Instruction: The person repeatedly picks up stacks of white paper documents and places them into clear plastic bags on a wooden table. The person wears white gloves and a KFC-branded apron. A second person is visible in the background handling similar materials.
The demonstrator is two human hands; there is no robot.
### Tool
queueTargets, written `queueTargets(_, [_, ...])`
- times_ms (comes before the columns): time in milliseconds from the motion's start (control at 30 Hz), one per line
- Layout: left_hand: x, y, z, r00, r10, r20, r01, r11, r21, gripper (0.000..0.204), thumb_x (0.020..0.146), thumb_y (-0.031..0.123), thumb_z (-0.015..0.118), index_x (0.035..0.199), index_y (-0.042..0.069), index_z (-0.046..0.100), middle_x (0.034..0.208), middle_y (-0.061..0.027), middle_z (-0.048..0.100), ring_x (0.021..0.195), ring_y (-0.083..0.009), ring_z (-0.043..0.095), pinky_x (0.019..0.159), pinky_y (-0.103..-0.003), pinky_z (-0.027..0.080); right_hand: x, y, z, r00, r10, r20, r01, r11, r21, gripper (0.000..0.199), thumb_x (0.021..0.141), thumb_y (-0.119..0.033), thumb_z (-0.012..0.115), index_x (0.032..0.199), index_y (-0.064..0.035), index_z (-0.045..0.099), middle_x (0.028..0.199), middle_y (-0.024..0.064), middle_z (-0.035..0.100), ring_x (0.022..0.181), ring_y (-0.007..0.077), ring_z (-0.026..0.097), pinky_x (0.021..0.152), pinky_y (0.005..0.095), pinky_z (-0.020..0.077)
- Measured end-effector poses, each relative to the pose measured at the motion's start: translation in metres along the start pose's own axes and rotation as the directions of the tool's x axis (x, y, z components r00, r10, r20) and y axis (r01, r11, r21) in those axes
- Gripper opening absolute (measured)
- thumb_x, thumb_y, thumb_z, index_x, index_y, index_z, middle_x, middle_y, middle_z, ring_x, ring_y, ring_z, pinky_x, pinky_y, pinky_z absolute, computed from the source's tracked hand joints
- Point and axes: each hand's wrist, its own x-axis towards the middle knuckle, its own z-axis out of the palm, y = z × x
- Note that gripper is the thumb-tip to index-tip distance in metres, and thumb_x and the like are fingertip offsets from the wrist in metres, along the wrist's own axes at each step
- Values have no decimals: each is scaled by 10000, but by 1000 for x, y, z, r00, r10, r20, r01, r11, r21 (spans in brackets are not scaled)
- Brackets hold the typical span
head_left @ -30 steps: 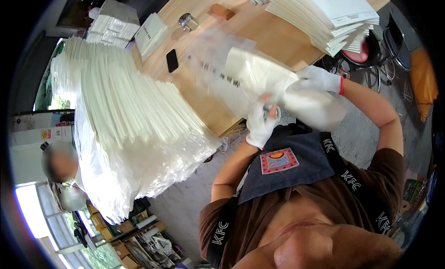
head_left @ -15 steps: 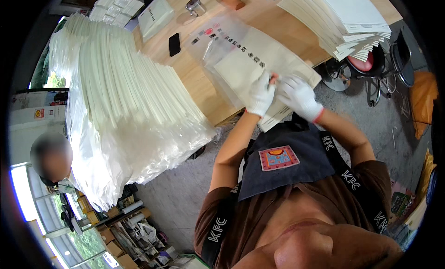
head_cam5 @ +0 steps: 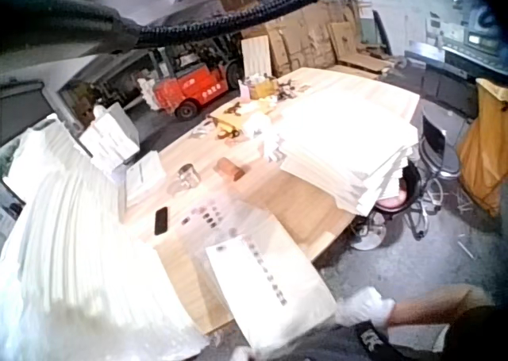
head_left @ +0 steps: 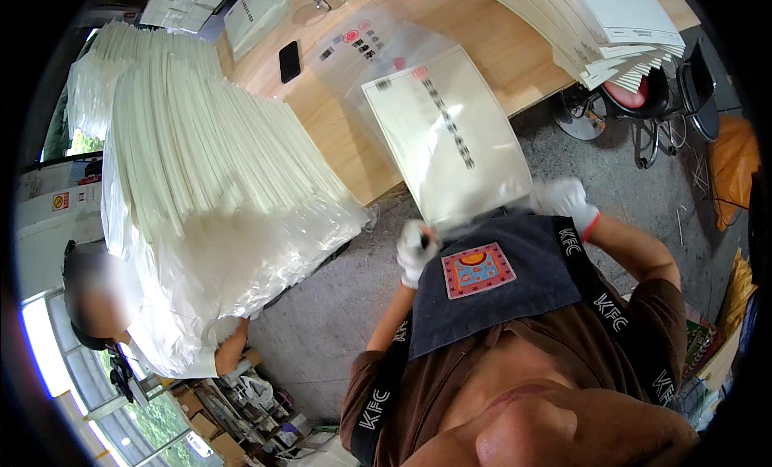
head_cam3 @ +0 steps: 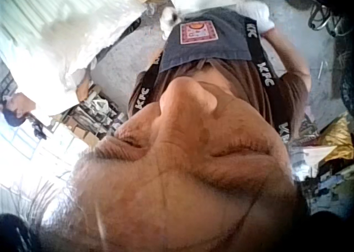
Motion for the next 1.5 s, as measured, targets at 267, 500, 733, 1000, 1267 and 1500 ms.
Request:
queueTargets(267, [41,8,4,996,-69,49,60,984,169,211,672,-4,626,826,67,501,758,-111,519,582,-276,521,550,-334,428,27,33,35,982,39,-185,-57,994,-94,341,819,-306,491,833,-12,664,744,159,664,702,297,671,592,423,523])
queueTargets(500, [-15,-73,11,575,-774,267,740,351,-574,325,910,339,539,1019,34,517,915,-86,586,897,-153,578,773,-325,470,70,94,63,896,273,-349,-64,860,506,403,914,-419,396,1070,-106,595,968,218,623,933,375,588,782,456,461])
queueTargets(733, [164,102,-27,920,-236,312,213,971,105,356,910,404,480,880,68,596,751,-145,610,675,-340,601,602,-423,454,171,30,85,918,300,-258,370,-422,827,362,936,-293,510,1195,-42,531,1033,52,595,911,140,559,785,286,461])
queueTargets(1000, [119,216,-233,903,344,-258,-335,939,80,379,902,351,493,1117,40,500,1016,-148,596,896,-284,608,716,-360,508,91,-74,-160,590,-167,-790,775,-158,612,382,972,-255,403,1241,-2,503,1161,88,575,1056,137,535,924,286,416])
queueTargets(1267, [161,227,-423,723,129,-679,182,912,367,327,944,279,442,1024,-8,578,948,-129,597,821,-212,624,735,-331,499,100,-248,-359,414,-594,-690,894,121,432,378,899,-385,519,824,-33,634,625,19,578,452,87,454,409,241,358])
queueTargets(1500, [100,175,-306,347,696,-628,287,559,778,263,918,236,535,1075,25,533,971,-115,592,892,-217,579,791,-296,491,54,-208,-328,415,-746,-521,788,8,616,377,910,-391,509,850,-39,634,641,30,588,466,81,457,415,252,367])
